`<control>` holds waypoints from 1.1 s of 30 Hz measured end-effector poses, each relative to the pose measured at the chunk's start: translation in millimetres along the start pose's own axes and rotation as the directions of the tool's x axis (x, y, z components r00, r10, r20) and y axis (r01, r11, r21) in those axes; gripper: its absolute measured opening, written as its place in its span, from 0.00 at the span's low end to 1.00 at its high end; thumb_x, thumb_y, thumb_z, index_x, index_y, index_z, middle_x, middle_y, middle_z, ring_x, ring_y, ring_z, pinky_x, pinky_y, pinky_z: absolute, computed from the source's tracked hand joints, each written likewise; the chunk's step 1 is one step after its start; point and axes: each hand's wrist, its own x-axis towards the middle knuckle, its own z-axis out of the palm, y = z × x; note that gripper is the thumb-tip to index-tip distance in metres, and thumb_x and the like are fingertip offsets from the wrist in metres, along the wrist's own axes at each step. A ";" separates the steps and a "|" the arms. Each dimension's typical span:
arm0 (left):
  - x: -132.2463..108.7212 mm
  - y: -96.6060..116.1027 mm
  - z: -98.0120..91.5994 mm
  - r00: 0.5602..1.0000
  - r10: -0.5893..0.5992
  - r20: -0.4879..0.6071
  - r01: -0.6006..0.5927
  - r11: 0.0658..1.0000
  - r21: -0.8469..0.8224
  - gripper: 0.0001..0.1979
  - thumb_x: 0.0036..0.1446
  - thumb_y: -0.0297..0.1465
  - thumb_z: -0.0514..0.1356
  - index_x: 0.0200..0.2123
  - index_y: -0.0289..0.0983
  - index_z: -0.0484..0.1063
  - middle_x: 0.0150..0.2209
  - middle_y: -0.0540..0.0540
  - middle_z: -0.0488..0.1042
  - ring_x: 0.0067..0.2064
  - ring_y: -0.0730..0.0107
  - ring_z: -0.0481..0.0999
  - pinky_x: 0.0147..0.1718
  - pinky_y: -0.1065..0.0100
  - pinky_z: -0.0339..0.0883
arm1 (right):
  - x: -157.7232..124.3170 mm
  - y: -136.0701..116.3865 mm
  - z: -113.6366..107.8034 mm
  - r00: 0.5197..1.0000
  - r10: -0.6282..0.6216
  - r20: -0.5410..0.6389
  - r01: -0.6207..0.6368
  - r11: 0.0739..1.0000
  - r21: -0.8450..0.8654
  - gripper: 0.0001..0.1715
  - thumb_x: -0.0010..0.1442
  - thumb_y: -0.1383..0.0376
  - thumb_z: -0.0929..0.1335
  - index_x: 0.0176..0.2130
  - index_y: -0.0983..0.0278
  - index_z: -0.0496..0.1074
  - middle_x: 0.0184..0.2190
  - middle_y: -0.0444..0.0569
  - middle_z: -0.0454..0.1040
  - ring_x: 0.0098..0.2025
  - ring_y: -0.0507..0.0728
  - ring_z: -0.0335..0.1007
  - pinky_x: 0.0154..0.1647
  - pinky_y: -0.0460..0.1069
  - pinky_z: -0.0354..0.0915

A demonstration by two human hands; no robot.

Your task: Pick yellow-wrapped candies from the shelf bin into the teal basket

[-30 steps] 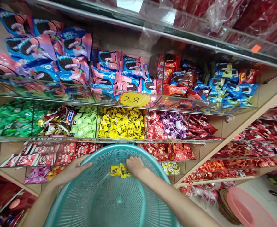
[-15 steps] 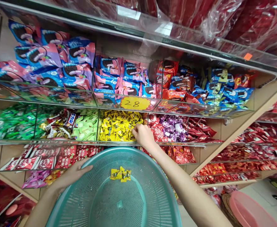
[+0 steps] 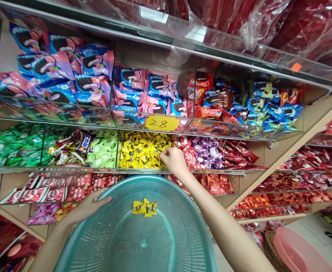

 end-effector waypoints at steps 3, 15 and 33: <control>-1.7 4.4 1.0 0.999 -0.018 0.034 0.017 1.000 0.016 0.36 0.43 0.51 0.64 0.52 0.36 0.70 0.45 0.42 0.78 0.47 0.53 0.75 0.44 0.60 0.70 | -17.1 -9.1 -12.3 0.997 -0.073 -0.013 0.074 0.978 0.197 0.14 0.55 0.60 0.64 0.21 0.64 0.68 0.20 0.45 0.72 0.25 0.51 0.64 0.29 0.47 0.59; -2.4 0.9 1.1 0.998 -0.019 0.052 0.019 1.000 0.002 0.37 0.46 0.50 0.63 0.55 0.35 0.67 0.45 0.41 0.78 0.45 0.54 0.76 0.43 0.59 0.71 | -83.0 49.2 83.5 0.763 -0.071 0.643 -0.015 0.992 0.128 0.14 0.60 0.64 0.62 0.25 0.66 0.70 0.18 0.41 0.70 0.19 0.47 0.59 0.21 0.43 0.54; -3.1 -0.5 2.8 0.999 -0.030 0.041 0.032 0.998 -0.049 0.37 0.44 0.51 0.64 0.53 0.35 0.68 0.46 0.41 0.78 0.45 0.55 0.77 0.42 0.61 0.71 | -85.2 29.5 85.0 0.921 0.030 0.389 0.094 0.951 -0.295 0.28 0.66 0.55 0.54 0.27 0.62 0.72 0.29 0.53 0.78 0.32 0.55 0.72 0.29 0.49 0.53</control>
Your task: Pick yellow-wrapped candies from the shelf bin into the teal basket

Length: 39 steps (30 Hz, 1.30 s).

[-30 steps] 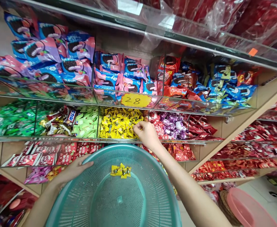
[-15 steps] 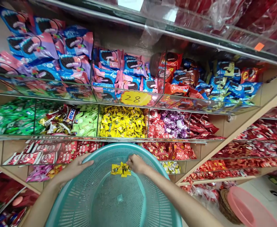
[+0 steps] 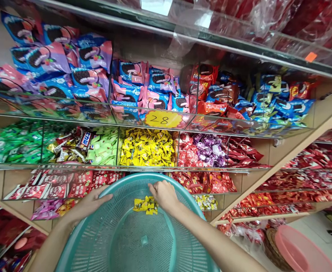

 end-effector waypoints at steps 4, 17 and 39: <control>-0.4 0.7 0.4 0.999 -0.006 -0.036 0.006 1.000 -0.001 0.37 0.42 0.51 0.65 0.52 0.35 0.70 0.48 0.40 0.77 0.46 0.54 0.76 0.42 0.61 0.71 | -5.7 -11.6 -15.5 0.998 -0.061 -0.034 0.061 0.998 0.012 0.27 0.64 0.62 0.56 0.17 0.62 0.67 0.21 0.48 0.74 0.24 0.51 0.66 0.26 0.49 0.48; 3.2 -0.7 -2.2 0.999 0.040 -0.009 -0.040 0.998 0.050 0.34 0.44 0.51 0.63 0.51 0.35 0.70 0.48 0.41 0.77 0.49 0.54 0.74 0.44 0.62 0.69 | 26.1 -45.3 -86.7 0.928 -0.124 -0.351 0.207 0.956 0.210 0.12 0.60 0.61 0.65 0.43 0.61 0.73 0.38 0.49 0.72 0.39 0.55 0.69 0.40 0.48 0.61; 5.8 -2.9 -4.0 0.998 0.062 -0.009 -0.061 0.994 0.091 0.34 0.47 0.49 0.62 0.53 0.34 0.69 0.48 0.40 0.76 0.48 0.54 0.74 0.46 0.60 0.69 | 15.2 -41.5 -107.0 0.857 -0.188 -0.479 0.436 0.760 0.482 0.08 0.58 0.64 0.67 0.28 0.63 0.72 0.28 0.43 0.68 0.33 0.52 0.63 0.37 0.49 0.59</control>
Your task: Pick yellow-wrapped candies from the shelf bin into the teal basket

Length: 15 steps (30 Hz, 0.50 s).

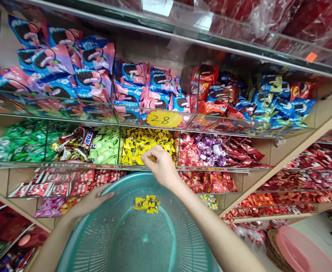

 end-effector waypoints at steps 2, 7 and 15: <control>1.1 -0.9 -0.5 1.000 -0.002 0.024 0.002 1.000 0.007 0.34 0.48 0.49 0.62 0.54 0.35 0.68 0.48 0.41 0.76 0.48 0.55 0.75 0.46 0.60 0.69 | -14.3 -5.0 -1.6 0.994 -0.025 0.104 0.020 0.999 0.049 0.08 0.59 0.64 0.66 0.29 0.63 0.72 0.30 0.44 0.69 0.34 0.52 0.64 0.38 0.48 0.59; 0.9 -0.2 -0.2 0.999 0.023 0.027 -0.024 0.999 0.039 0.31 0.49 0.48 0.61 0.52 0.36 0.69 0.45 0.43 0.78 0.47 0.55 0.75 0.45 0.60 0.69 | -51.4 26.5 31.5 0.886 0.090 0.455 -0.049 0.994 -0.102 0.07 0.59 0.66 0.65 0.31 0.63 0.73 0.30 0.44 0.69 0.33 0.50 0.64 0.34 0.46 0.57; -0.9 0.3 1.3 1.000 -0.010 0.011 0.010 0.999 0.030 0.35 0.49 0.50 0.61 0.54 0.33 0.67 0.49 0.39 0.75 0.48 0.54 0.75 0.44 0.60 0.70 | -58.1 91.9 74.2 0.740 0.275 0.614 -0.049 0.932 -0.358 0.07 0.56 0.68 0.65 0.32 0.64 0.73 0.35 0.48 0.74 0.36 0.52 0.67 0.37 0.46 0.59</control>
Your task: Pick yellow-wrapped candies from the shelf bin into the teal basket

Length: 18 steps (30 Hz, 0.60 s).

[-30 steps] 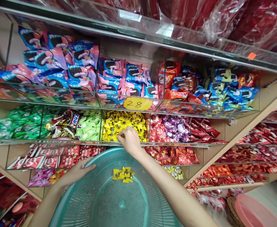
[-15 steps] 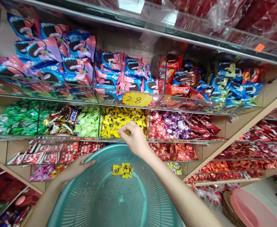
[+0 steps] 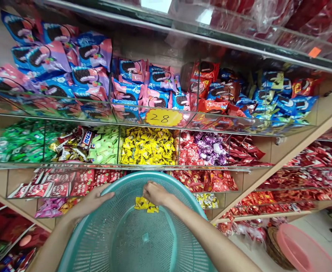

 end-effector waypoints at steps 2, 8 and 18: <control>-0.8 0.8 0.3 1.000 -0.009 -0.018 0.009 1.000 0.009 0.36 0.48 0.50 0.61 0.54 0.32 0.67 0.51 0.38 0.74 0.49 0.53 0.74 0.45 0.60 0.70 | 6.1 -0.3 0.5 0.999 0.010 0.033 -0.009 1.000 -0.024 0.07 0.56 0.67 0.65 0.32 0.63 0.74 0.35 0.48 0.74 0.37 0.52 0.68 0.37 0.46 0.59; -2.6 3.1 2.0 0.999 -0.023 -0.027 0.022 0.999 -0.050 0.32 0.45 0.50 0.63 0.49 0.35 0.71 0.47 0.42 0.77 0.49 0.55 0.75 0.47 0.61 0.69 | 17.1 -7.6 2.7 0.996 0.074 0.055 -0.069 0.994 -0.085 0.07 0.56 0.67 0.65 0.32 0.62 0.74 0.37 0.49 0.76 0.39 0.54 0.70 0.38 0.46 0.61; -1.1 5.1 0.9 1.000 -0.014 -0.010 0.014 0.997 -0.077 0.33 0.45 0.48 0.64 0.51 0.35 0.70 0.45 0.41 0.78 0.44 0.57 0.76 0.41 0.62 0.70 | -26.6 -44.6 -38.0 0.983 0.006 -0.184 -0.013 0.999 -0.034 0.08 0.59 0.61 0.66 0.36 0.61 0.73 0.36 0.48 0.74 0.36 0.54 0.69 0.36 0.48 0.59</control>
